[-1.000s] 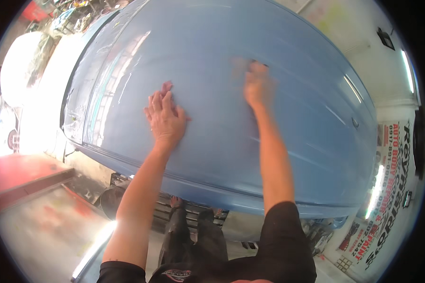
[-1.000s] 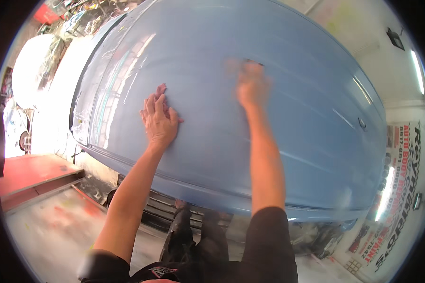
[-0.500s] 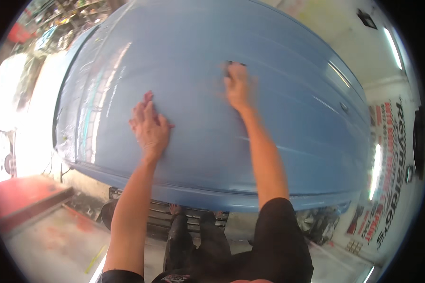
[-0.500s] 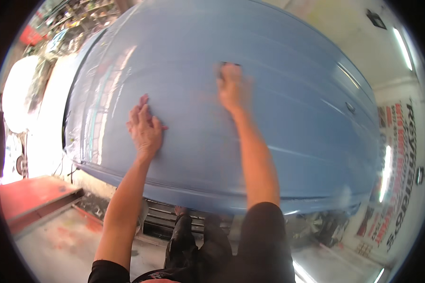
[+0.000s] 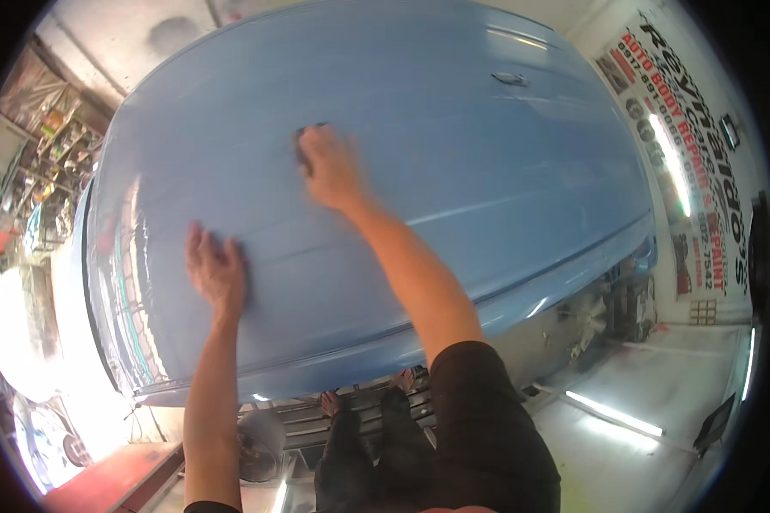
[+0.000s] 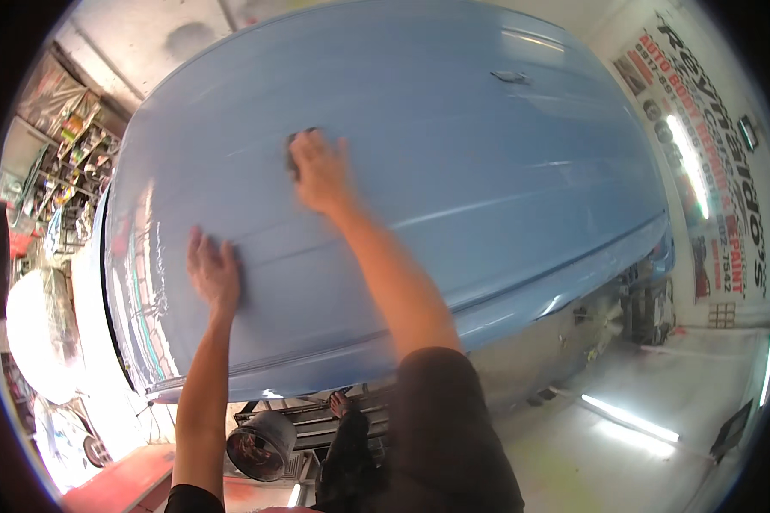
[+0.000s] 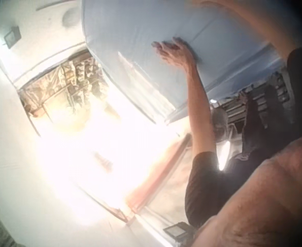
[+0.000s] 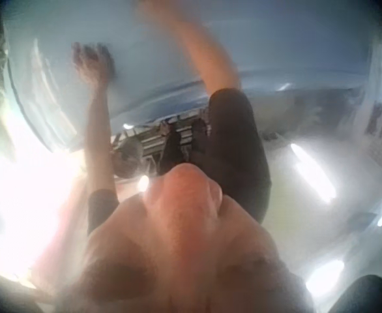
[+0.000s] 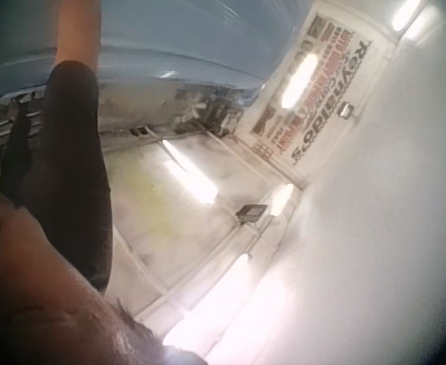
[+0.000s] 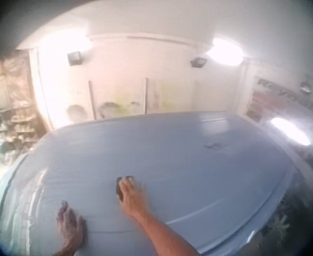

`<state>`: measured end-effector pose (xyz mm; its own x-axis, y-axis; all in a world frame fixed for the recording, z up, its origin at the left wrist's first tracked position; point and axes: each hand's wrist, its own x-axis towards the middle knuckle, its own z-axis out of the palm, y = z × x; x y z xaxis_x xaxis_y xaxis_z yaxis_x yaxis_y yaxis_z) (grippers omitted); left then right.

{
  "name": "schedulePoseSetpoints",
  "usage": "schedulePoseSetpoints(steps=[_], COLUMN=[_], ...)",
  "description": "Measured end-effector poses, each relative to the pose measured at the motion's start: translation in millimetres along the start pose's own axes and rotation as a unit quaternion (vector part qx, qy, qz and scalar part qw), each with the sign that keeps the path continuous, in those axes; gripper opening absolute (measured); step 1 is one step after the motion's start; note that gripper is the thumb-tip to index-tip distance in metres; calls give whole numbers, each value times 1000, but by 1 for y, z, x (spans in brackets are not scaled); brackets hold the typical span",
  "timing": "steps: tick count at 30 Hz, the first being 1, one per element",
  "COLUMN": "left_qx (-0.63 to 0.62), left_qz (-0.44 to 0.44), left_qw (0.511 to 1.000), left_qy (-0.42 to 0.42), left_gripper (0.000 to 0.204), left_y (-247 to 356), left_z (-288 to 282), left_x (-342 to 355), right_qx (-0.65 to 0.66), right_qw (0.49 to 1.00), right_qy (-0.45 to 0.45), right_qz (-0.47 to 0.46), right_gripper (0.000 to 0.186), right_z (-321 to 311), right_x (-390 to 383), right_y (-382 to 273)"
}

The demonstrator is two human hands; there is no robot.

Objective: The person sands the blue roof of a vehicle using a sanding block, periodically rinsing the block in a bucket of water.

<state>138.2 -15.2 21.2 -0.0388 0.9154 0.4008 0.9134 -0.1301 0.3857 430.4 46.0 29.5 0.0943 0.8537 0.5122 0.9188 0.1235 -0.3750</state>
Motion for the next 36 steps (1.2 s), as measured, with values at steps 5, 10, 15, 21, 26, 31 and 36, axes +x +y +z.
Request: schedulePoseSetpoints(steps=[5,10,15,21,26,31,36], left_qx=[-67,-89,-33,-53,-35,-87,-39], left_qz=[196,209,218,182,184,208,176], left_qw=[977,970,971,970,974,966,974], left_qy=[-51,-85,-94,-153,-128,-126,-138], left_gripper=[58,59,59,63,64,63,63], left_y=[162,185,166,174,146,172,149], left_z=[26,46,40,46,40,49,37], left_x=[17,16,23,18,27,22,25], right_qx=[-131,-130,-108,-247,-80,-250,-130], right_qw=[970,975,978,928,967,911,973], right_qy=[13,75,-26,10,-49,32,-64], right_qz=[204,165,178,278,237,327,181], right_gripper=[32,42,46,52,54,51,54], right_z=[-131,-68,-137,-123,-145,-171,-143], right_x=[9,-15,-17,-10,-12,-12,-27], right_y=[170,171,201,243,216,299,217])
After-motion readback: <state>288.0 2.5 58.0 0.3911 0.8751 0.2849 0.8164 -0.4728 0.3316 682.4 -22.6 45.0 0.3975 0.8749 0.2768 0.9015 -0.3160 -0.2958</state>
